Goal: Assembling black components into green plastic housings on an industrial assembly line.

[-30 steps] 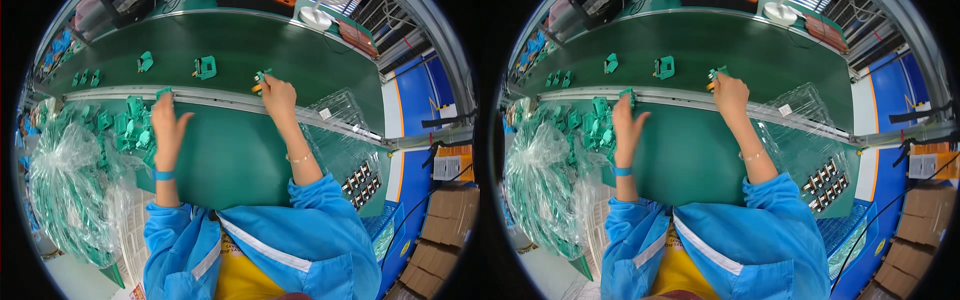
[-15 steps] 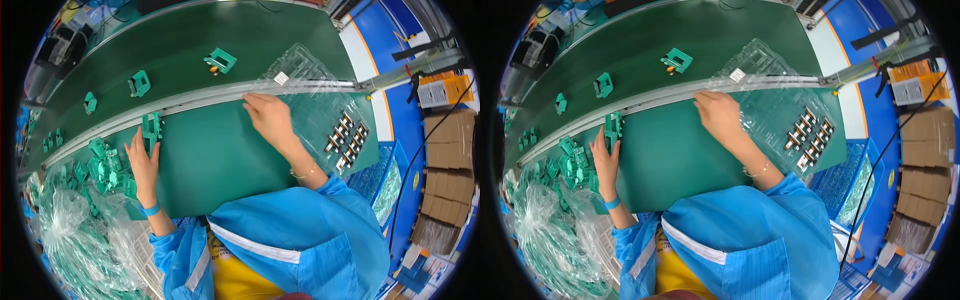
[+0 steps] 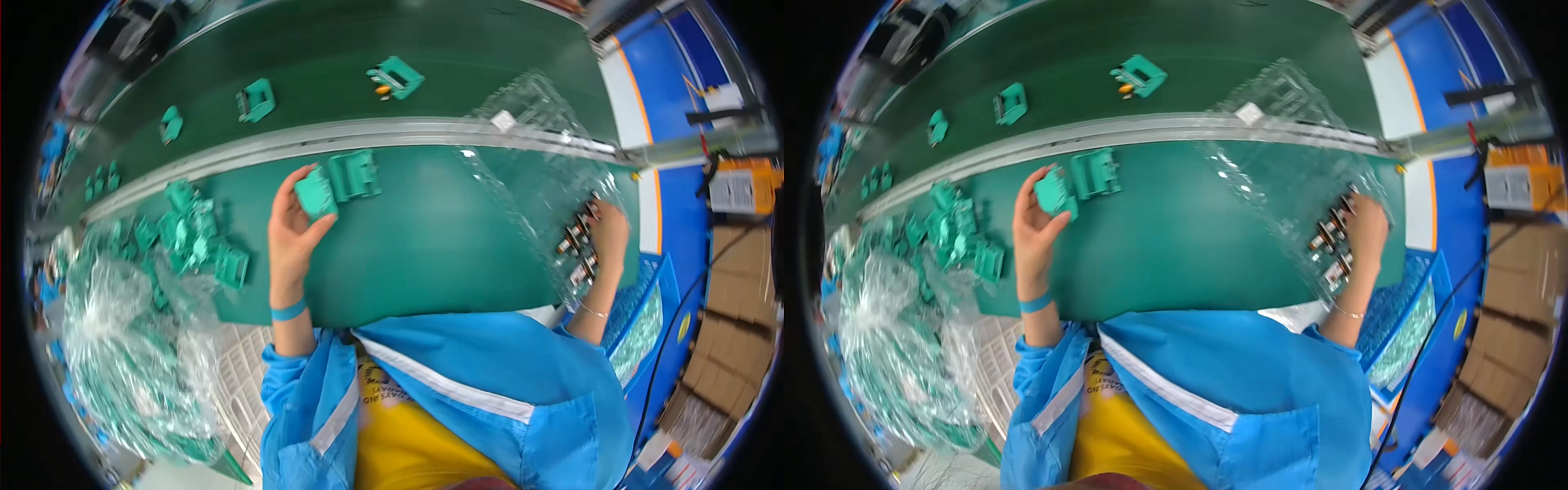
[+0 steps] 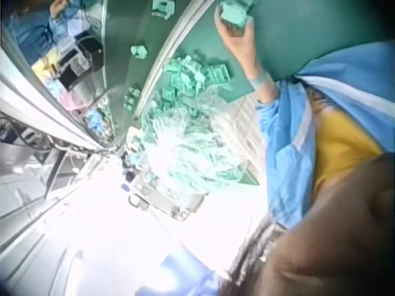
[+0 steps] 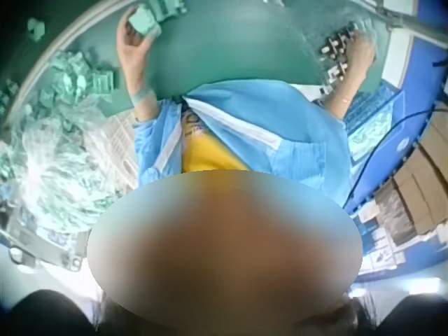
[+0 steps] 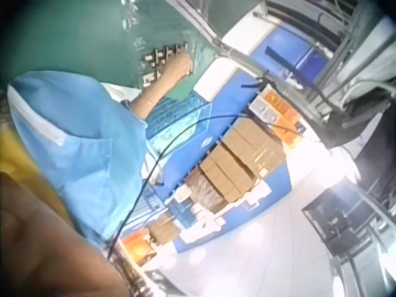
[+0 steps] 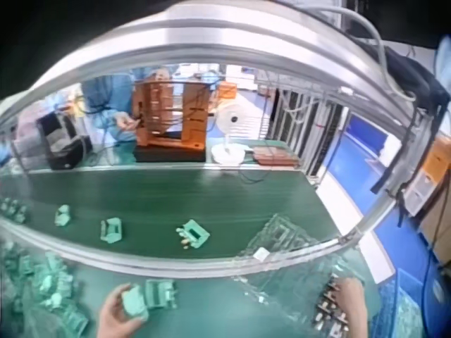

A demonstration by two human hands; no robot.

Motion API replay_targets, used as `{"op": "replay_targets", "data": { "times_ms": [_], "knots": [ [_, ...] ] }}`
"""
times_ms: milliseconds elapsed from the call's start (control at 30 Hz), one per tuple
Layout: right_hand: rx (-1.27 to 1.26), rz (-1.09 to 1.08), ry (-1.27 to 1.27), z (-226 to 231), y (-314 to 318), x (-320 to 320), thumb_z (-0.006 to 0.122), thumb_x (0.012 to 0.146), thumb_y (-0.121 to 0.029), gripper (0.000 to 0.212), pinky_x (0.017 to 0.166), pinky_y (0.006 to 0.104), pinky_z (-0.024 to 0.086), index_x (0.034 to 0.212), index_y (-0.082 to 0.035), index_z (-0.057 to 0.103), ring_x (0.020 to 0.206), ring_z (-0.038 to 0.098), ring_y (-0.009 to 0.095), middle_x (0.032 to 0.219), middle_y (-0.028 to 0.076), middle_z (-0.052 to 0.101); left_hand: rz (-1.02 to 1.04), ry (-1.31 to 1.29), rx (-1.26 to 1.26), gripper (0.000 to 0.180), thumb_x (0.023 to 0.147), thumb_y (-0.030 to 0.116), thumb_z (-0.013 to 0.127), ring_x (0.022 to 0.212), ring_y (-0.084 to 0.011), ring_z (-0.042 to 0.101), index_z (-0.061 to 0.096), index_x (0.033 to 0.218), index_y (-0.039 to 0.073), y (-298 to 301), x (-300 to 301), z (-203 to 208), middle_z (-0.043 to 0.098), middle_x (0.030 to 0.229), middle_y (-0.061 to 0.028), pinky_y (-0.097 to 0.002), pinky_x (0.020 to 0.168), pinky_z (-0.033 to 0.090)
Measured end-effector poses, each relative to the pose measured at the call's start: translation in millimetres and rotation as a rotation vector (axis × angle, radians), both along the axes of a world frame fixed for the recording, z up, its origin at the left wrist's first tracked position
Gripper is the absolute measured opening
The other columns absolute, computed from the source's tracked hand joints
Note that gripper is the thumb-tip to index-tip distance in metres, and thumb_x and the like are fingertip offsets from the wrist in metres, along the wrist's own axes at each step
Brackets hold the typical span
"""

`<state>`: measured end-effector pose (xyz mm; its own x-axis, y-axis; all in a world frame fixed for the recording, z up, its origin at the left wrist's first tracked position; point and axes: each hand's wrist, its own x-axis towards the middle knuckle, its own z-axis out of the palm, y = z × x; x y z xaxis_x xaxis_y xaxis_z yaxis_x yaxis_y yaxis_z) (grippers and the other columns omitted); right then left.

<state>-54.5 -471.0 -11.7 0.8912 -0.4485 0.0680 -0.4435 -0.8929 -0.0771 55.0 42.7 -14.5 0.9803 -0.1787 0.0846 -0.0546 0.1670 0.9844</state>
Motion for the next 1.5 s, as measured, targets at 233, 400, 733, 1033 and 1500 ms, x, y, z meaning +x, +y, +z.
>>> {"op": "replay_targets", "data": {
  "times_ms": [233,400,733,1033,1500],
  "knots": [
    [-0.123,0.088,-0.213,40.5,36.3,-7.0,0.073,0.077,-0.006,0.018,0.067,0.0381,0.049,0.094,-0.005,0.074,0.075,0.061,0.028,0.082,0.011,0.064,0.03,0.09,-0.358,0.079,0.082,-0.005,0.07,0.13,-0.0266,0.048,0.031,0.15,0.001,2.7,-23.5,11.2,0.044,0.142,-0.014,-0.0471,0.107,0.045],
    [0.944,0.222,-0.439,49.7,123.6,29.8,0.068,0.089,-0.008,0.026,0.067,0.0235,0.049,0.114,-0.004,0.069,0.081,0.062,0.008,0.092,0.002,0.068,0.007,0.092,-0.518,0.069,0.073,-0.007,0.077,0.13,-0.0261,0.049,0.047,0.134,0.008,2.2,-32.4,9.9,0.044,0.144,-0.0153,-0.0446,0.106,0.047],
    [2.057,0.283,-0.068,22.7,325.0,65.2,0.056,0.099,-0.008,0.019,0.08,0.0284,0.055,0.117,-0.002,0.059,0.094,0.067,0.016,0.107,0.01,0.069,-0.074,0.151,-0.544,0.067,0.063,-0.014,0.078,0.138,-0.0252,0.038,0.047,0.114,0.016,-26.6,-70.0,-1.2,0.024,0.157,-0.01,-0.0383,0.104,0.043],
    [1.861,0.422,-0.228,27.6,343.1,57.3,0.057,0.097,0.0,0.039,0.085,0.0261,0.052,0.134,0.001,0.047,0.097,0.066,0.014,0.108,0.011,0.069,0.112,0.175,-0.567,0.049,0.075,-0.004,0.076,0.128,-0.0226,0.045,0.049,0.115,0.009,-32.7,-75.3,4.6,0.037,0.144,-0.0114,-0.036,0.102,0.045],
    [1.76,0.298,-0.393,8.3,321.0,64.4,0.064,0.095,-0.005,0.029,0.079,0.0261,0.053,0.122,0.005,0.064,0.086,0.066,0.013,0.104,0.009,0.071,0.099,-0.064,-0.243,0.104,0.067,-0.011,0.079,0.139,-0.0266,0.037,0.023,0.153,0.004,-20.6,-73.0,3.1,0.033,0.153,-0.0177,-0.0412,0.112,0.038]
  ]
}}
